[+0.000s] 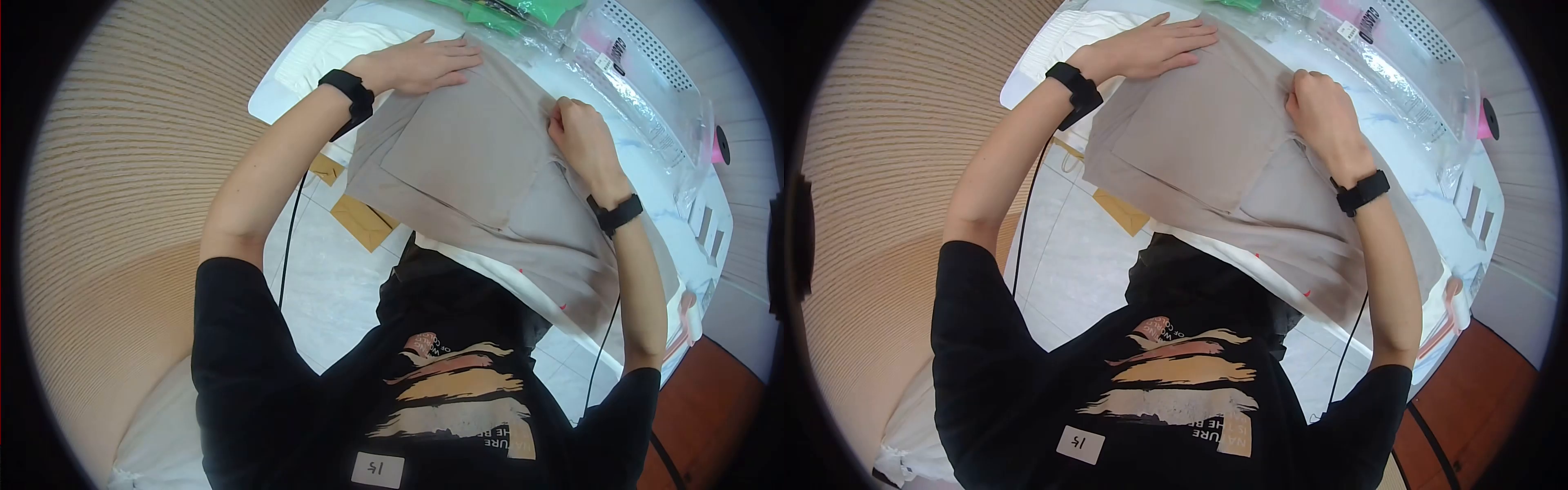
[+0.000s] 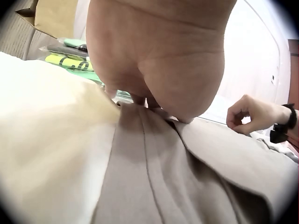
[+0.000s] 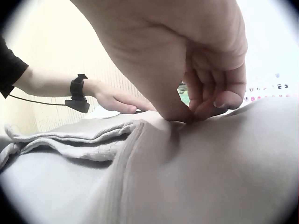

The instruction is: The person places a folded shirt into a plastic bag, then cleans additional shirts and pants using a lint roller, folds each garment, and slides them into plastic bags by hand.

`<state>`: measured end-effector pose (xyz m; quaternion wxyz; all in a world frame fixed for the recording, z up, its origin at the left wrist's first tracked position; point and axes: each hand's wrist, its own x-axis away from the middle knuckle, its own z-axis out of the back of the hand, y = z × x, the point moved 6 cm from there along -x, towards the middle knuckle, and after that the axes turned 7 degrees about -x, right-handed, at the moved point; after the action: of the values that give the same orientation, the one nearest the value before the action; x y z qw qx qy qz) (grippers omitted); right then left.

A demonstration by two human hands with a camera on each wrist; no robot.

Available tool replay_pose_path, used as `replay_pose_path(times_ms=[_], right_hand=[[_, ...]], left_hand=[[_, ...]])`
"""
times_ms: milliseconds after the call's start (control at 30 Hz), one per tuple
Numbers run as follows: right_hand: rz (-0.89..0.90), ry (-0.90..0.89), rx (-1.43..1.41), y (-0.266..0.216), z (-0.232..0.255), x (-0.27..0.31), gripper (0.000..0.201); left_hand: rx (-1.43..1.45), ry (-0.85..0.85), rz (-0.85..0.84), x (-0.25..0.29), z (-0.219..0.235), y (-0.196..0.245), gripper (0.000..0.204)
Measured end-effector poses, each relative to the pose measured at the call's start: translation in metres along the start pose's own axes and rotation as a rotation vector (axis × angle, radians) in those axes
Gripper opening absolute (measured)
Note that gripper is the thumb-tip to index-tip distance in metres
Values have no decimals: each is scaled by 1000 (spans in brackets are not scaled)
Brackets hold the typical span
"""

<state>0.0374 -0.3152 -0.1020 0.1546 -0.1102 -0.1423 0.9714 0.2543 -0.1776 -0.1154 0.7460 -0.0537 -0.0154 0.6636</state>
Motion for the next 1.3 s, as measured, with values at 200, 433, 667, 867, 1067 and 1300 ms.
replay_pose_path(times_ms=[200, 433, 667, 867, 1067, 1300], right_hand=[[-74, -4, 69, -9, 9, 7, 15], [243, -101, -233, -138, -6, 98, 85], [80, 22, -392, -150, -3, 169, 75], [-122, 40, -148, -72, 27, 196, 37], [-118, -155, -303, -64, 23, 175, 21], [-12, -42, -292, -92, -4, 152, 14]], left_hand=[[-105, 110, -12, 4, -7, 12, 54], [51, 111, -83, 43, 50, 94, 64], [124, -52, -72, 60, 42, 155, 69], [340, -7, -136, 57, 59, 197, 57], [318, 36, -169, 47, 59, 211, 45], [245, 130, -50, 62, 71, 210, 30]])
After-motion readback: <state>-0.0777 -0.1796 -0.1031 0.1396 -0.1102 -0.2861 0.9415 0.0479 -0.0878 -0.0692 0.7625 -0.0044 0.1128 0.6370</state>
